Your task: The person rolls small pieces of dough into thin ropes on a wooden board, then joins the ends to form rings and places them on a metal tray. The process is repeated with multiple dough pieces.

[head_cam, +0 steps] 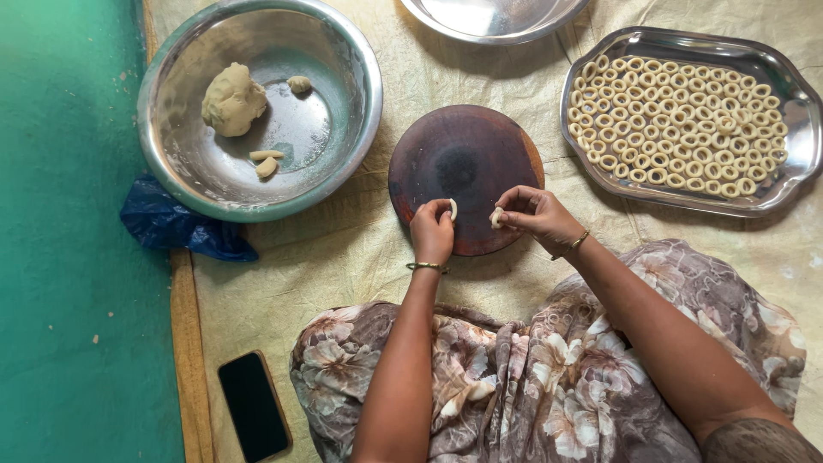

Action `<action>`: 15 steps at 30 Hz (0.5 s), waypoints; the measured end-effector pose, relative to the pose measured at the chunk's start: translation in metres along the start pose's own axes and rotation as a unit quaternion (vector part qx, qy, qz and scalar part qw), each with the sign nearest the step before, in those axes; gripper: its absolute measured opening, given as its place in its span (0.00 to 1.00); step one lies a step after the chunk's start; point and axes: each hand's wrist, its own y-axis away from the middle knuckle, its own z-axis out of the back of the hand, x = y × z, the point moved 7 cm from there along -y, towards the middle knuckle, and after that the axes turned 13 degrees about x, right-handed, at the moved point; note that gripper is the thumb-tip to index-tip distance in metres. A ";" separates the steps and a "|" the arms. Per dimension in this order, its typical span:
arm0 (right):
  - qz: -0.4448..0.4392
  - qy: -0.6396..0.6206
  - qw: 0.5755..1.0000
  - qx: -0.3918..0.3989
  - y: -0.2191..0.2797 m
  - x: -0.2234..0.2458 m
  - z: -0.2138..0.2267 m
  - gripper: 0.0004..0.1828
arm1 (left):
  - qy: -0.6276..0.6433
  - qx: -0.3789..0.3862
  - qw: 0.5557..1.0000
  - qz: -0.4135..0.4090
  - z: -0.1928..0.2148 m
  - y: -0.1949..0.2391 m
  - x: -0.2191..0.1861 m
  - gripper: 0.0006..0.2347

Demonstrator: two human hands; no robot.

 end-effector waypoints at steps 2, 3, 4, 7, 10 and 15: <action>0.014 0.011 1.000 -0.016 0.000 0.003 -0.001 0.12 | -0.069 -0.014 0.997 -0.009 0.000 -0.003 -0.008 0.04; 0.021 0.017 0.999 -0.024 0.001 0.004 -0.001 0.12 | -0.103 -0.022 0.994 -0.014 0.000 -0.003 -0.013 0.04; 0.026 0.016 0.999 -0.033 0.002 0.005 0.000 0.13 | -0.143 -0.055 0.987 -0.055 0.003 0.002 -0.025 0.04; 0.038 0.021 0.998 -0.056 0.004 0.009 0.001 0.15 | -0.183 -0.106 0.969 -0.129 0.012 0.013 -0.049 0.06; 0.044 0.061 0.995 -0.071 0.003 0.013 0.001 0.11 | -0.059 -0.031 0.993 -0.100 0.010 0.009 -0.048 0.05; 0.062 0.207 0.974 -0.072 0.005 0.023 -0.009 0.08 | 0.191 0.221 0.955 -0.049 -0.029 0.006 -0.033 0.09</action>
